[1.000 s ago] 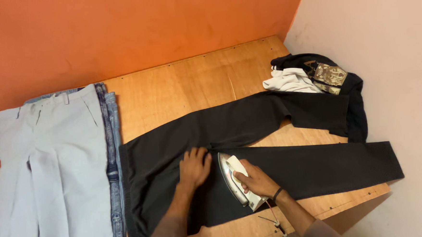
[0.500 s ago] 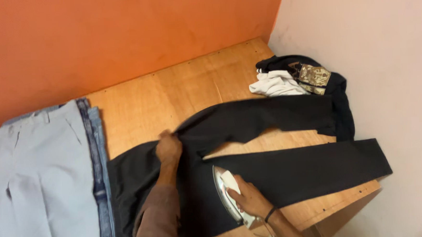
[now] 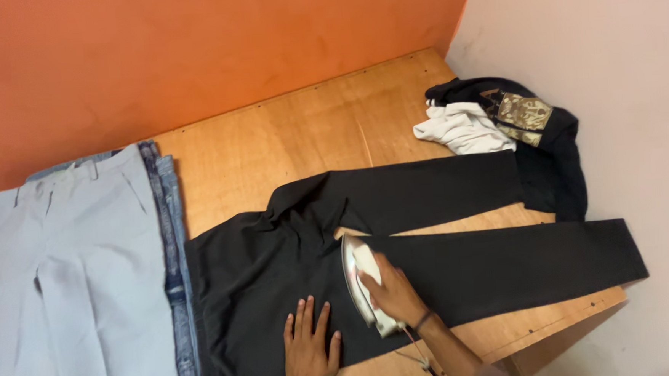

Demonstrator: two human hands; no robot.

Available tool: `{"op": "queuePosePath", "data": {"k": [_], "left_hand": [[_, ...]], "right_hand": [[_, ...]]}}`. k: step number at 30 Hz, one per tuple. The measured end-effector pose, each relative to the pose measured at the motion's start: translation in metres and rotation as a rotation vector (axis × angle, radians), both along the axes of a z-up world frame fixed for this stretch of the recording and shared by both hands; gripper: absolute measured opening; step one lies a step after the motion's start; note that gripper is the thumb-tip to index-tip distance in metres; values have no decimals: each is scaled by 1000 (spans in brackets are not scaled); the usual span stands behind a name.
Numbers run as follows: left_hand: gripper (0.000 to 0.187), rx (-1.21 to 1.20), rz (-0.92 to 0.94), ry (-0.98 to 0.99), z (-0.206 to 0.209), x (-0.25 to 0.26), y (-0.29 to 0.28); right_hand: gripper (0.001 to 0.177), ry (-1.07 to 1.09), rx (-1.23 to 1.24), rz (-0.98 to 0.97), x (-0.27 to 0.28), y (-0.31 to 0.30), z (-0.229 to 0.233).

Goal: The person irons a pair of black trousers laid flat on a wooden table. They use a white electric iron to smooth the fabric, moving it back and forth along the legs and waist area while holding the garment steady with the other hand.

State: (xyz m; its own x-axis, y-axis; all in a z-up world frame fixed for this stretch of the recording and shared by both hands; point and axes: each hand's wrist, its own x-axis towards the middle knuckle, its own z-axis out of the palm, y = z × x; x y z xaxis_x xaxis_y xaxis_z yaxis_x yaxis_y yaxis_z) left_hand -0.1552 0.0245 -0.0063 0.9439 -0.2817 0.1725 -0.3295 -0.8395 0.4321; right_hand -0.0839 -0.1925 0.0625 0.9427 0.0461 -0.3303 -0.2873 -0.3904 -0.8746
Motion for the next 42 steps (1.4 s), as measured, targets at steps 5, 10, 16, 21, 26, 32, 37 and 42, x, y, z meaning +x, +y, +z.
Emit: {"op": "queuePosePath", "data": {"k": [5, 10, 16, 21, 26, 32, 37, 42], "left_hand": [[63, 78, -78, -7, -18, -16, 22], [57, 167, -110, -30, -19, -17, 40], [72, 177, -153, -33, -12, -1, 64], [81, 171, -209, 2, -6, 1, 79], [96, 173, -195, -8, -4, -17, 98], [98, 201, -199, -24, -5, -28, 108], [87, 134, -166, 9, -2, -18, 90], [63, -54, -98, 76, -5, 8, 38]], "right_hand": [[35, -50, 3, -59, 52, 12, -24], [37, 10, -13, -8, 78, 5, -35], [35, -10, -65, 149, -7, 12, -23], [35, 123, -19, 176, -73, 16, -7], [33, -44, -70, 177, -64, 22, -11], [37, -51, -146, 13, -23, 37, -16], [39, 44, -152, 51, -9, 37, -8], [49, 2, -158, 164, -52, 50, -8]]}}
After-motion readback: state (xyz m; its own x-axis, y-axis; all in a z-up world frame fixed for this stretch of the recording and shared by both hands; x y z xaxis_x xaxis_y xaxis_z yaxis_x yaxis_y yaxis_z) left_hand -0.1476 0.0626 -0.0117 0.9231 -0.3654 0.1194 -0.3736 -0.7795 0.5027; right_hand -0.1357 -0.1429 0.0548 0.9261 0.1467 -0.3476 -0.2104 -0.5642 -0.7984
